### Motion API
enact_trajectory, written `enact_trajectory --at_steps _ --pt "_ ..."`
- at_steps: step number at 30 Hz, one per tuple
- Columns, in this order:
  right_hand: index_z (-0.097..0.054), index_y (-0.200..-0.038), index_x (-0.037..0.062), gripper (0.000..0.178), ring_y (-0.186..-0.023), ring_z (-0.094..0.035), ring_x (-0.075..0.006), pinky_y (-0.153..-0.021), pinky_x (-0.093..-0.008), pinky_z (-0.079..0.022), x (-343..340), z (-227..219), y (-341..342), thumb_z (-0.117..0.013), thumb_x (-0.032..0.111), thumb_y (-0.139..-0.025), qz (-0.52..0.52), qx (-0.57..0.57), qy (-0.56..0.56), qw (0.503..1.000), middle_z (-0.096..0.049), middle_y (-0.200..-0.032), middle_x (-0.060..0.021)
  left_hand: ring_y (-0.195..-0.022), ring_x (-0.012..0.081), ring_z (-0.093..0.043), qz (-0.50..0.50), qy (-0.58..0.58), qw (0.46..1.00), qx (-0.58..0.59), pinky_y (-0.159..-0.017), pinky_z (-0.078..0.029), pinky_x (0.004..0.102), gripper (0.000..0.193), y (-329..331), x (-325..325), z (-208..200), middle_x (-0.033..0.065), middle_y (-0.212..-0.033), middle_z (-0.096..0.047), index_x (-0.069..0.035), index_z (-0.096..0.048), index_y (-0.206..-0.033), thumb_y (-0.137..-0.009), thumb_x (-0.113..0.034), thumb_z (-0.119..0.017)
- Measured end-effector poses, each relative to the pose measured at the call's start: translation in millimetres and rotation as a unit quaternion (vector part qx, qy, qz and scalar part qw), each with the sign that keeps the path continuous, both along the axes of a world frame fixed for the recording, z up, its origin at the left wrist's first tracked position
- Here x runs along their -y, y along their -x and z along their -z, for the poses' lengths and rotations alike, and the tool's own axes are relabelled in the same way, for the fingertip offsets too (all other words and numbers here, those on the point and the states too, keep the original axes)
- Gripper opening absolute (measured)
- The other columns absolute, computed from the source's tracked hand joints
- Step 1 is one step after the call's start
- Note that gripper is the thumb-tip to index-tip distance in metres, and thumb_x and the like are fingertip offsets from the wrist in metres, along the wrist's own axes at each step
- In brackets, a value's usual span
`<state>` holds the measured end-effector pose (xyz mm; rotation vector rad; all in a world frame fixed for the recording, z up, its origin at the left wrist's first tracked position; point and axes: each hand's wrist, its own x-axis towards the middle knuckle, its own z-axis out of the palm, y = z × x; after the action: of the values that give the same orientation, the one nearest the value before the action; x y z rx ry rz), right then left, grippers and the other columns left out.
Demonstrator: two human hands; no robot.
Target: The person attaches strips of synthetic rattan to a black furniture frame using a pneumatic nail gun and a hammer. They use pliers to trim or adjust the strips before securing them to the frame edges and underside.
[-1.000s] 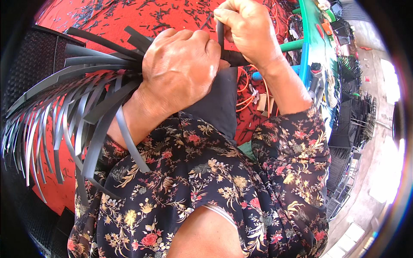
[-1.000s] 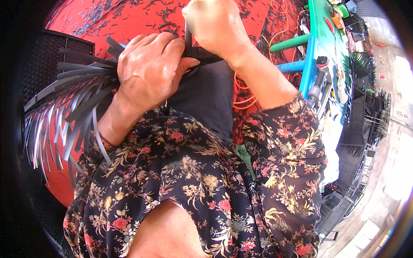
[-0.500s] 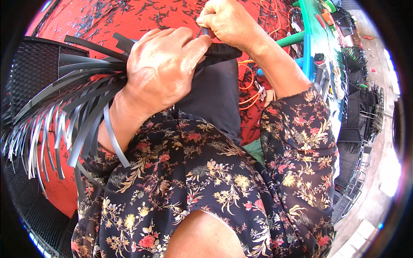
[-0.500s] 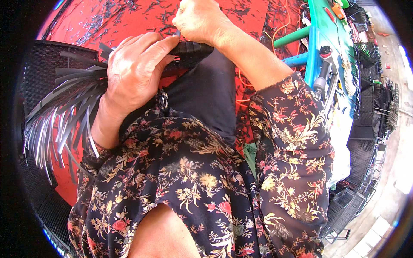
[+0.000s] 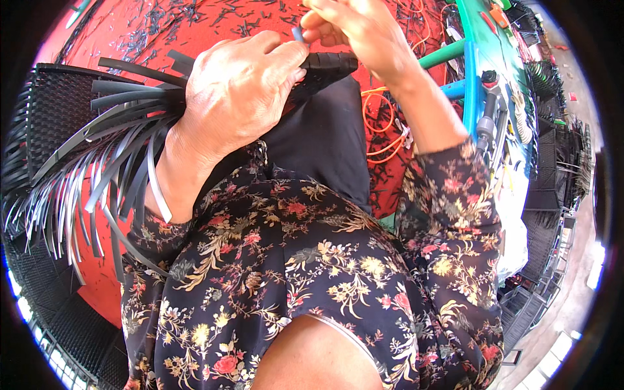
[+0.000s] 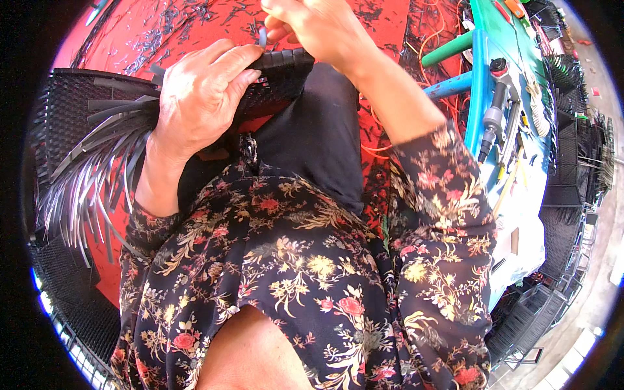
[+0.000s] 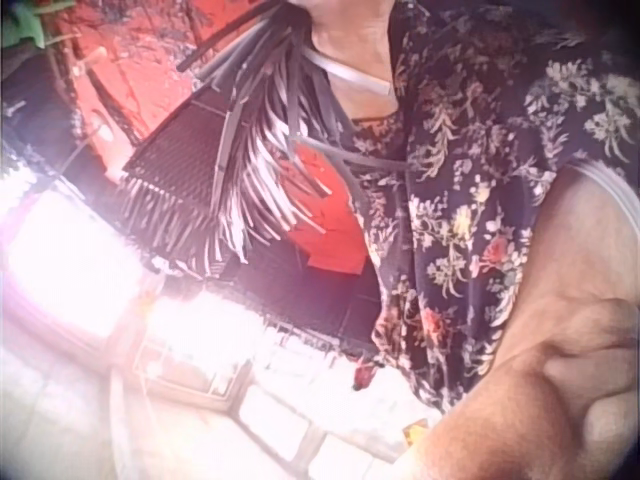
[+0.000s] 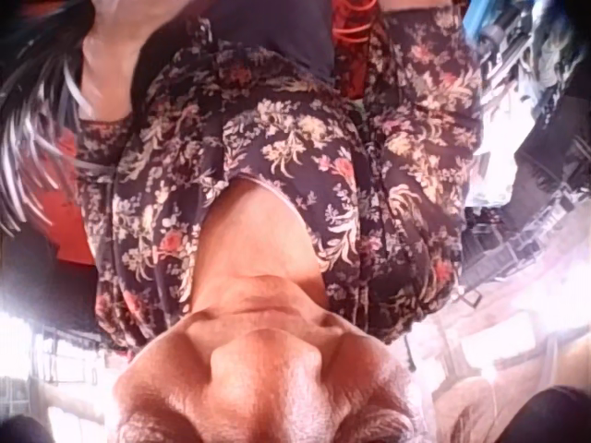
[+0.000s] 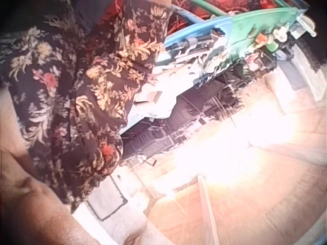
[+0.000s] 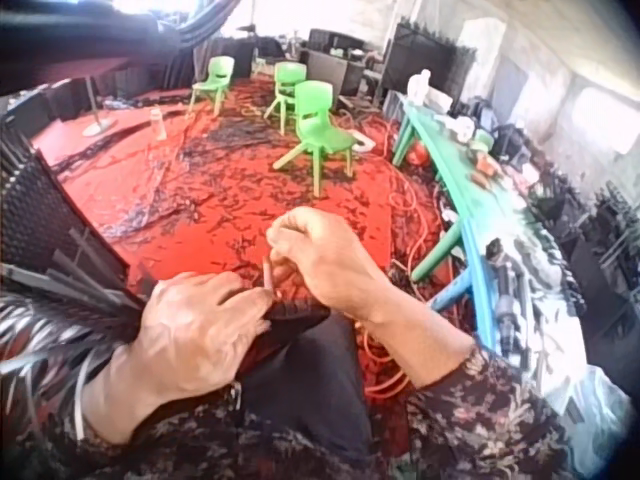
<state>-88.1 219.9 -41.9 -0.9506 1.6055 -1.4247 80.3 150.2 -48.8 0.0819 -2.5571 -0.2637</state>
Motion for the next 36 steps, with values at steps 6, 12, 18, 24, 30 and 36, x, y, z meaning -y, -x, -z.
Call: enact_trajectory --at_steps 6,12,18,24,30,36 --pt "-0.048 -0.123 0.0004 0.054 -0.098 -0.055 -0.0132 -0.088 -0.0300 -0.044 -58.1 53.8 -20.6 -0.072 0.009 -0.076 -0.006 0.025 0.134 0.991 -0.059 -0.107 -0.0068 -0.070 0.0295 -0.061 0.000 -0.021 1.000 0.000 -0.060 -0.048 0.0345 0.019 -0.7 8.7 -4.6 0.0104 -0.081 -0.062 -0.003 -0.063 -0.095 -0.078 -0.009 -0.067" --pt "-0.048 -0.120 0.0006 0.051 -0.095 -0.056 -0.0095 -0.086 -0.0260 -0.047 -28.8 84.8 -21.0 -0.069 -0.004 -0.074 -0.003 -0.089 0.102 0.991 -0.059 -0.102 -0.0019 -0.071 0.0311 -0.061 -0.006 -0.014 1.000 0.003 -0.061 -0.049 0.0336 0.018 4.6 25.2 0.3 0.0123 -0.082 -0.062 -0.003 -0.061 -0.095 -0.080 -0.012 -0.066" --pt "-0.053 -0.110 0.0053 0.043 -0.090 -0.063 -0.0191 -0.080 -0.0319 -0.049 -7.5 96.1 -1.3 -0.074 0.005 -0.073 -0.008 -0.167 0.170 0.971 -0.064 -0.096 -0.0078 -0.067 0.0328 -0.059 0.011 -0.018 1.000 0.021 -0.058 -0.046 0.0375 0.015 18.6 36.4 -3.8 0.0122 -0.075 -0.059 -0.006 -0.056 -0.090 -0.083 -0.017 -0.063" --pt "-0.047 -0.121 0.0045 0.054 -0.100 -0.056 -0.0111 -0.085 -0.0289 -0.047 -19.5 75.6 14.4 -0.074 0.011 -0.075 0.069 -0.272 0.103 0.954 -0.059 -0.107 -0.0046 -0.063 0.0296 -0.056 0.018 -0.042 0.998 0.042 -0.057 -0.044 0.0389 0.015 47.6 38.4 -7.0 0.0108 -0.066 -0.055 -0.006 -0.054 -0.086 -0.085 -0.019 -0.062" --pt "-0.051 -0.110 0.0003 0.046 -0.086 -0.061 -0.0313 -0.072 -0.0362 -0.050 -21.3 52.2 0.7 -0.071 0.015 -0.072 0.213 -0.380 0.174 0.883 -0.057 -0.095 -0.0180 -0.083 0.0328 -0.061 -0.057 -0.111 0.986 0.111 -0.072 -0.049 0.0354 0.014 53.3 33.1 -29.9 0.0164 -0.085 -0.063 -0.002 -0.057 -0.077 -0.081 -0.015 -0.062" --pt "-0.053 -0.105 0.0020 0.042 -0.081 -0.061 -0.0363 -0.067 -0.0394 -0.051 -10.0 45.6 -2.8 -0.071 0.011 -0.069 0.261 -0.483 0.206 0.810 -0.059 -0.090 -0.0186 -0.068 0.0326 -0.061 0.022 -0.106 0.992 0.063 -0.058 -0.047 0.0365 0.008 55.7 40.0 -30.7 0.0153 -0.073 -0.062 -0.003 -0.060 -0.078 -0.079 -0.011 -0.061"
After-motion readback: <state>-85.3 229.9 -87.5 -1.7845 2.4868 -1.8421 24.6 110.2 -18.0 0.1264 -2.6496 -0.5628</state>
